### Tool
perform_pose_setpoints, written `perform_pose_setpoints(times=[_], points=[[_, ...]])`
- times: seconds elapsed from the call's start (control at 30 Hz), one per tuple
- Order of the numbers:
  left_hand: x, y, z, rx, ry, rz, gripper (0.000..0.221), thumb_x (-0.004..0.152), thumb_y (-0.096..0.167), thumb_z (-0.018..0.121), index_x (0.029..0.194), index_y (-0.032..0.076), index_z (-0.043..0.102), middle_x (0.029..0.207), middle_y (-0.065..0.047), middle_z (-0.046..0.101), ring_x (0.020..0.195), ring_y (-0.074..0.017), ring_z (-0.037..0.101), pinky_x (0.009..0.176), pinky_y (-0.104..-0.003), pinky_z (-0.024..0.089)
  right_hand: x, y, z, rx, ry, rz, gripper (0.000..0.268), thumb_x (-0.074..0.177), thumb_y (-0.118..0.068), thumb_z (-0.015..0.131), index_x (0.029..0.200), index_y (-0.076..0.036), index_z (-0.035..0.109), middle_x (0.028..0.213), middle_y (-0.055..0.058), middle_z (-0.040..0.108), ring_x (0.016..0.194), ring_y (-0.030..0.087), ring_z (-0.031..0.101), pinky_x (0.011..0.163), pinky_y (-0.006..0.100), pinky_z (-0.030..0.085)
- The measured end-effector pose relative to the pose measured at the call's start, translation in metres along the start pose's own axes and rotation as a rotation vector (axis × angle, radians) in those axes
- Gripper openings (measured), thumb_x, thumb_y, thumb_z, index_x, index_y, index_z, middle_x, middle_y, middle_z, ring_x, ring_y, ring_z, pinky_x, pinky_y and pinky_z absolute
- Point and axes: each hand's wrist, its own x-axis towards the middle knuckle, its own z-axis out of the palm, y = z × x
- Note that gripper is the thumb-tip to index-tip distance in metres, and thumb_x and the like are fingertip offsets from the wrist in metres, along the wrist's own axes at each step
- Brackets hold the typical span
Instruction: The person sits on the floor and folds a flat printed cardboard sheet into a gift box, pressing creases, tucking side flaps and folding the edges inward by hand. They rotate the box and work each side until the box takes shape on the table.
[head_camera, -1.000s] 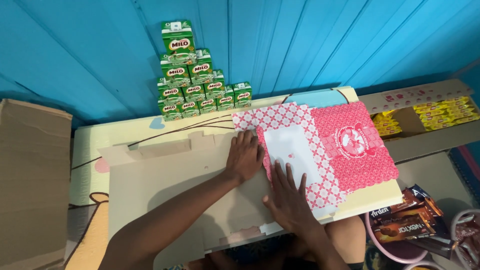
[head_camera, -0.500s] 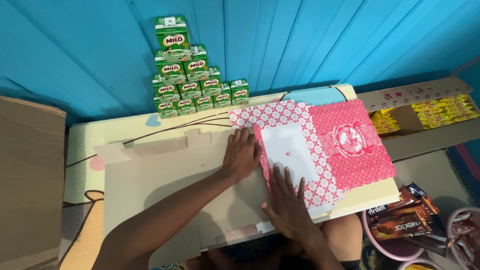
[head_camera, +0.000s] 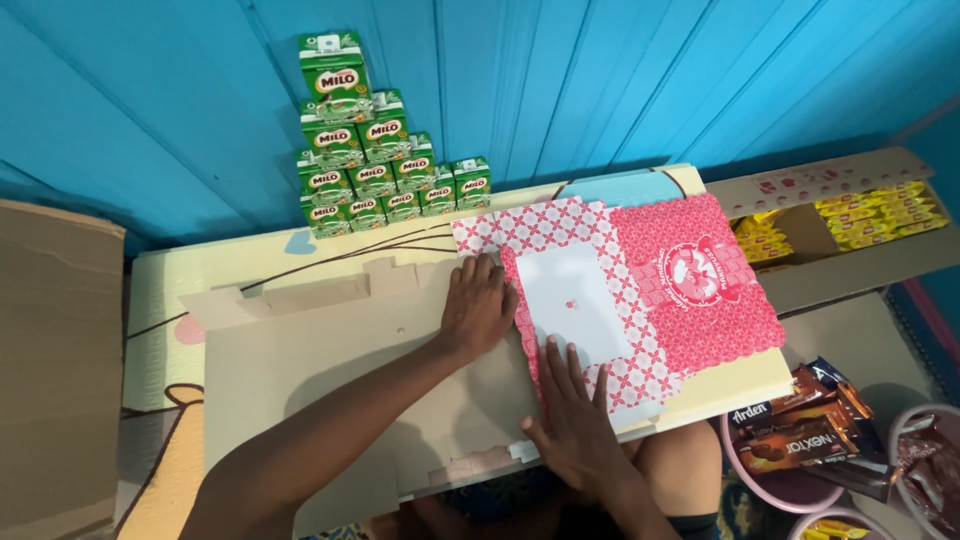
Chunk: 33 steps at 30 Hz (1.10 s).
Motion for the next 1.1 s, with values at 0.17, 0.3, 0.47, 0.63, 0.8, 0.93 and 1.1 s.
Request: perform_pose_setpoints(times=[0.17,0.3,0.47,0.63,0.8,0.93,1.1], points=[[0.001,0.0,-0.001,-0.015,-0.033,-0.017,0.024,0.093,0.02,0.054,0.095,-0.001,0.066,0.105,-0.018,0.055,0.092,-0.0317,0.048,0.078,-0.044,0.039,-0.003,0.002,0.004,0.001,0.024,-0.003,0.092,0.096,-0.064,0.039,0.164,-0.01,0.01,0.174,0.013,0.005,0.159,0.037,-0.001,0.118,0.068,-0.004],[0.0,0.0,-0.004,-0.018,-0.012,-0.005,0.024,0.093,0.019,0.056,0.098,-0.002,0.066,0.106,-0.019,0.055,0.092,-0.0321,0.047,0.078,-0.044,0.038,-0.013,-0.001,-0.003,-0.045,-0.001,-0.011,0.092,0.097,-0.063,0.039,0.165,-0.009,0.007,0.174,0.013,0.004,0.158,0.039,-0.002,0.118,0.066,-0.005],[0.0,0.0,-0.002,-0.015,-0.037,-0.015,0.026,0.094,0.02,0.054,0.098,-0.003,0.066,0.106,-0.02,0.055,0.093,-0.0318,0.048,0.079,-0.044,0.039,-0.019,0.004,0.001,-0.051,-0.011,-0.017,0.093,0.097,-0.068,0.034,0.165,-0.01,0.008,0.174,0.011,0.003,0.158,0.038,-0.003,0.12,0.064,-0.008],[0.001,-0.001,0.001,-0.009,-0.009,-0.011,0.025,0.093,0.02,0.056,0.097,-0.002,0.066,0.105,-0.019,0.056,0.092,-0.0323,0.048,0.079,-0.044,0.039,-0.025,0.003,0.0,-0.024,0.007,-0.018,0.094,0.094,-0.063,0.043,0.164,-0.01,0.012,0.174,0.01,0.006,0.159,0.037,-0.002,0.118,0.067,-0.006],[0.002,-0.001,0.001,0.01,-0.03,-0.01,0.025,0.093,0.021,0.056,0.097,-0.001,0.067,0.104,-0.019,0.056,0.092,-0.032,0.048,0.079,-0.044,0.04,-0.033,0.001,-0.002,0.031,0.003,-0.004,0.091,0.095,-0.067,0.037,0.163,-0.01,0.017,0.174,0.007,0.009,0.158,0.037,-0.001,0.118,0.068,-0.008],[0.001,0.0,0.001,-0.003,-0.045,-0.024,0.026,0.094,0.022,0.055,0.097,-0.001,0.067,0.105,-0.018,0.055,0.093,-0.0316,0.048,0.081,-0.044,0.04,-0.039,0.005,0.006,-0.046,0.05,-0.031,0.095,0.094,-0.07,0.042,0.164,-0.01,0.017,0.174,0.008,0.011,0.158,0.037,0.003,0.119,0.066,-0.006],[0.003,-0.001,0.001,0.011,-0.079,-0.027,0.027,0.095,0.022,0.054,0.098,-0.001,0.067,0.106,-0.018,0.055,0.094,-0.0313,0.047,0.081,-0.044,0.04,-0.042,-0.002,0.002,-0.013,0.053,-0.028,0.101,0.092,-0.074,0.039,0.164,-0.007,0.013,0.174,0.011,0.012,0.158,0.038,0.002,0.118,0.068,-0.005]])
